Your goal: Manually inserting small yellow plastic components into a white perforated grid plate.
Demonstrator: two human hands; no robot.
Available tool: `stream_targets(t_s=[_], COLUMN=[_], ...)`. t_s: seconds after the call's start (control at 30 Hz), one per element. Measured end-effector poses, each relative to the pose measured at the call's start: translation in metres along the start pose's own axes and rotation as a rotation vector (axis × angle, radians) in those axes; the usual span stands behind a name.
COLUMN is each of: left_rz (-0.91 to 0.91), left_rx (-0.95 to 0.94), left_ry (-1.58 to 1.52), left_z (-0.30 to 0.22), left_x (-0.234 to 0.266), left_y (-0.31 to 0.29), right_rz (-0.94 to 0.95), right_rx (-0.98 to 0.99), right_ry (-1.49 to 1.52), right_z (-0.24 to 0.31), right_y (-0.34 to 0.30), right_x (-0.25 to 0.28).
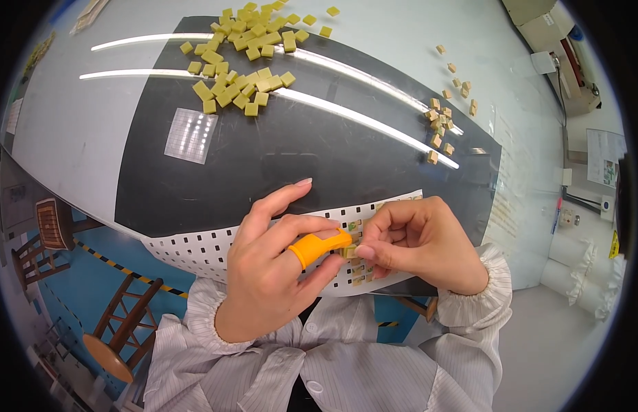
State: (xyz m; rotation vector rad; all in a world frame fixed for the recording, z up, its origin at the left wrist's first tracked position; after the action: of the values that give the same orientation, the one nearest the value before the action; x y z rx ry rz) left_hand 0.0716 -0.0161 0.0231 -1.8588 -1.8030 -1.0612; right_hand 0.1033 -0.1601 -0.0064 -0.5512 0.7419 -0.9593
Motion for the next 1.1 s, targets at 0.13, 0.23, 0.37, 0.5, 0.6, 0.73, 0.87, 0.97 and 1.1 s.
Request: stream_targets(t_s=[0.13,0.23,0.37,0.5,0.6,0.73,0.87,0.97,1.1], left_rz=[0.004,0.004,0.001,0.005,0.004,0.005,-0.003,-0.006,-0.022], left_rx=[0.000,0.002,0.004,0.007,0.006,0.007,0.001,-0.003,-0.008], left_ry=[0.004,0.001,-0.004,-0.001,0.000,-0.003,-0.003,0.005,0.020], left_z=[0.000,0.000,0.000,0.000,-0.001,0.000,0.000,0.000,-0.001], left_x=[0.000,0.000,0.000,0.000,0.000,0.000,0.001,0.001,0.000], left_y=[0.000,0.000,0.000,0.001,0.000,0.000,0.000,0.000,0.000], right_rz=[0.000,0.003,-0.004,-0.007,-0.010,-0.009,-0.017,-0.037,-0.100], right_rx=[0.001,0.003,-0.008,-0.006,-0.004,0.006,0.022,0.150,0.291], right_ry=[0.006,0.004,0.008,0.005,0.010,0.008,0.003,-0.168,-0.475], right_z=[-0.001,0.000,-0.001,-0.002,-0.002,-0.001,-0.004,0.001,0.014], right_y=[0.000,0.001,0.001,0.001,0.001,0.001,0.001,-0.002,-0.006], right_x=[0.000,-0.001,0.000,0.000,-0.001,-0.002,-0.002,-0.006,-0.014])
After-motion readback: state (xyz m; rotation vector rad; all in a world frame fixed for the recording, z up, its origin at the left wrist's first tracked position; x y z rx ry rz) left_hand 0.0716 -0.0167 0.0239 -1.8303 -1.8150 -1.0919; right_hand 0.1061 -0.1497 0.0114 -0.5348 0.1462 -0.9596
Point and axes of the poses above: each hand's wrist, its own y-axis towards the middle knuckle, its own x-axis out of the back of the hand, z = x × y, the point moved 9 cm from there along y, towards the middle knuckle, and after that the axes turned 14 degrees about y, right-handed, at the moved point
